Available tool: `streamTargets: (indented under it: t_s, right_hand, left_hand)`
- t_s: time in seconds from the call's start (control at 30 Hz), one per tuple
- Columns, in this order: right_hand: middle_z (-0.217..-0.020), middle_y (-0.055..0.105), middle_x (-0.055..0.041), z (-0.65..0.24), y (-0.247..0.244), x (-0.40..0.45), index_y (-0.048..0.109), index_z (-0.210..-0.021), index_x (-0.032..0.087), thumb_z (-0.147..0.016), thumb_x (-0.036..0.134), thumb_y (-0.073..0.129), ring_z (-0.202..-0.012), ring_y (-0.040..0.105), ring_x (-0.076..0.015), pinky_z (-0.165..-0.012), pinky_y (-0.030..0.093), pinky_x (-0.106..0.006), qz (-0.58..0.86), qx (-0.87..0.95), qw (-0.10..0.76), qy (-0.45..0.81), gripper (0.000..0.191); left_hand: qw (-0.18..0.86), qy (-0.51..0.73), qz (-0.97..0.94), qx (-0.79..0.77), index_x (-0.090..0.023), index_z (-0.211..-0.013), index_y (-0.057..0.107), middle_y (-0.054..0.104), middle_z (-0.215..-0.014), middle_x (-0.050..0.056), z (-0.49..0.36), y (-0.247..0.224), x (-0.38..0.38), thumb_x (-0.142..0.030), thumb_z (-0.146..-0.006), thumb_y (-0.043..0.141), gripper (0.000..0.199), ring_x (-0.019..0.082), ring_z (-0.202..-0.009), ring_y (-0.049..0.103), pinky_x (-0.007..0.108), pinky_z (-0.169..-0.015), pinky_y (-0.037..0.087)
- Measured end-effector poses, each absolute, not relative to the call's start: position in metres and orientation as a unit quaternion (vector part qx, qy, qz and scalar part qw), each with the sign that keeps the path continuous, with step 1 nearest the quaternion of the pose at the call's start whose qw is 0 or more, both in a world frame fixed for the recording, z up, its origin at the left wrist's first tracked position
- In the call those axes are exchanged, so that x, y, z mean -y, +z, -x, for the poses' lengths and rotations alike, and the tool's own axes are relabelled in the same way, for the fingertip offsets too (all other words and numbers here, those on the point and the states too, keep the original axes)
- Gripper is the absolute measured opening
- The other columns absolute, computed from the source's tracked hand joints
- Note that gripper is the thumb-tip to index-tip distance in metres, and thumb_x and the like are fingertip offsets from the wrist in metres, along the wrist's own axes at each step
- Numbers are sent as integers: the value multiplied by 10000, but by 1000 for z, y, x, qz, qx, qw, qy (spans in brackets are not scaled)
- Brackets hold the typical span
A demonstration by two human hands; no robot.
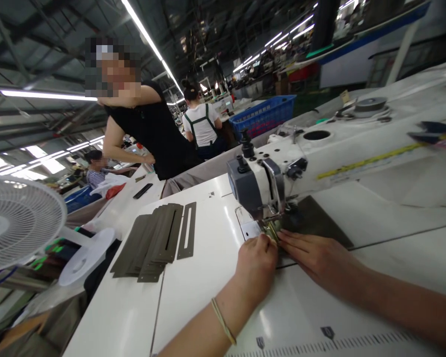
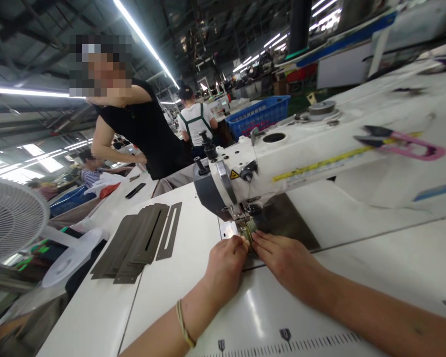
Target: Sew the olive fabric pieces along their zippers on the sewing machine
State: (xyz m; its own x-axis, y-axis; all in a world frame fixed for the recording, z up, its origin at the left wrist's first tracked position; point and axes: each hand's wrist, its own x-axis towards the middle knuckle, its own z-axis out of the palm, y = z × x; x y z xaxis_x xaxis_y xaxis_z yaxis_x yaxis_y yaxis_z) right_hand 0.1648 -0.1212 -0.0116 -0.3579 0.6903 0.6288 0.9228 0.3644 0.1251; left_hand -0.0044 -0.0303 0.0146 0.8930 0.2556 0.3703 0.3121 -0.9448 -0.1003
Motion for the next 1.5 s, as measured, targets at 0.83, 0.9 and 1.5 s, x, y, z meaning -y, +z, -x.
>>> streamTargets:
  t_s: [0.83,0.9,1.5]
  right_hand:
    - [-1214,647,-91,-184,-35,109,640,-1195,143,-803,-45,351,-1065,639,-179,-909,549,-299,503,780,286,-238,522]
    - [-1195,658,-88,-184,-30,105,638,-1192,146,-793,-57,337,-1047,647,-181,-897,553,-294,500,782,287,-237,539]
    - [-930,721,-65,-185,-15,86,688,-976,185,-876,16,319,-799,692,-188,-711,583,-273,520,772,295,-214,417]
  left_hand:
    - [26,-232,961,145,-145,-957,602,672,-1028,75,8,7,24,-83,-897,478,151,178,-953,657,415,-1117,364]
    - [19,-225,963,148,-146,-964,605,671,-1016,73,6,7,21,-100,-883,504,137,186,-940,657,398,-1084,401]
    - [14,-229,956,181,-149,-857,637,699,-964,61,-9,-6,1,-143,-909,599,64,179,-837,674,372,-895,526]
